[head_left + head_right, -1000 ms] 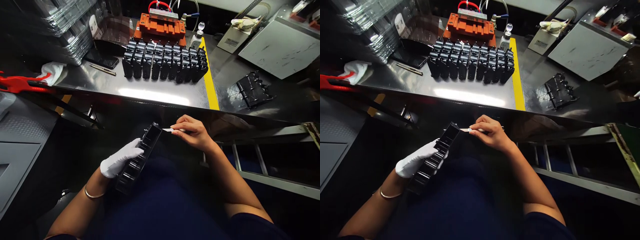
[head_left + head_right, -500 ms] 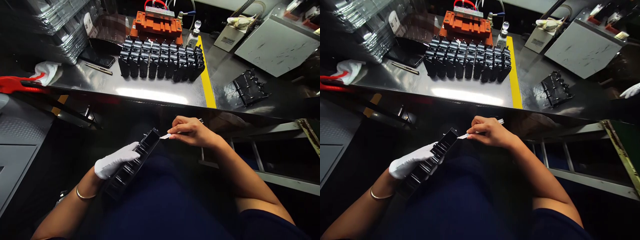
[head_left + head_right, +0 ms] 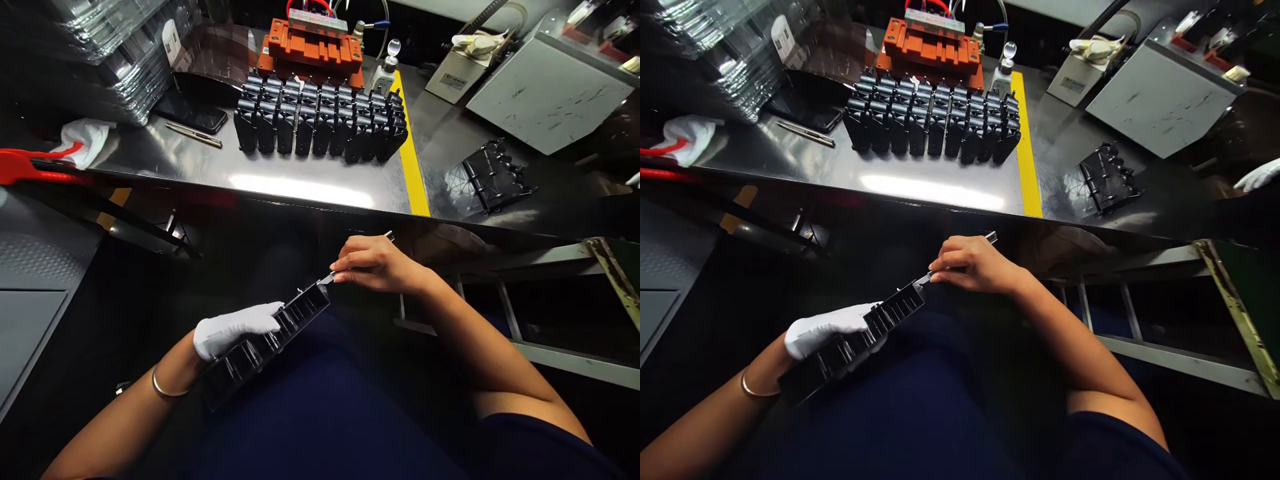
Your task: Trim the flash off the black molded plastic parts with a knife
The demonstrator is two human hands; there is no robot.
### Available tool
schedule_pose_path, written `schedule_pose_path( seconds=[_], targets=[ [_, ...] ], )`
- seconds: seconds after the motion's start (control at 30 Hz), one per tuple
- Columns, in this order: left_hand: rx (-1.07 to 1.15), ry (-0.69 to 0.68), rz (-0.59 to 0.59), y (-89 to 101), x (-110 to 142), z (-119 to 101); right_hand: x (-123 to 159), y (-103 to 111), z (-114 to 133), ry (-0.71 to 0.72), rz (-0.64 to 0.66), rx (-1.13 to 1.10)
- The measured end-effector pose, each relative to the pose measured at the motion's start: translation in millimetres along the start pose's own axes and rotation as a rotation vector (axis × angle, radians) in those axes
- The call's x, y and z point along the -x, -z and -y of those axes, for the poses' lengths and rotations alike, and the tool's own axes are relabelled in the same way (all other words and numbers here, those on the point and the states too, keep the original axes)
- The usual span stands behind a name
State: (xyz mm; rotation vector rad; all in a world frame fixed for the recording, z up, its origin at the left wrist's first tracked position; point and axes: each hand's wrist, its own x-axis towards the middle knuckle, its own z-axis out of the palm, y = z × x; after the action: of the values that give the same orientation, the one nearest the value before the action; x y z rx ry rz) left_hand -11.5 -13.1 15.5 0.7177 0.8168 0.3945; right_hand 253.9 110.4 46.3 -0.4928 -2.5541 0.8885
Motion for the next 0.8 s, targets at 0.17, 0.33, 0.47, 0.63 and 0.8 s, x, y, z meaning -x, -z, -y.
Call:
schedule_pose_path(
  seconds=[0.17,0.33,0.47,0.63,0.8],
  targets=[
    [0.179,0.064,0.043,-4.6,-1,2,4,4,5,-0.042,0.054,-0.139],
    [0.066,0.007,0.008,-2.8,-1,1,4,9,12,-0.062,0.165,-0.062],
    [0.084,0.049,0.044,-3.0,-3,6,4,4,6,-0.055,0.125,-0.014],
    [0.291,0.103,0.208,-0.1,-5,13,2,-21,-3,-0.022,-0.201,-0.126],
    [0.331,0.024,0.175,1.0,-3,10,-4,-38,1,-0.154,-0.495,-0.137]
  ],
)
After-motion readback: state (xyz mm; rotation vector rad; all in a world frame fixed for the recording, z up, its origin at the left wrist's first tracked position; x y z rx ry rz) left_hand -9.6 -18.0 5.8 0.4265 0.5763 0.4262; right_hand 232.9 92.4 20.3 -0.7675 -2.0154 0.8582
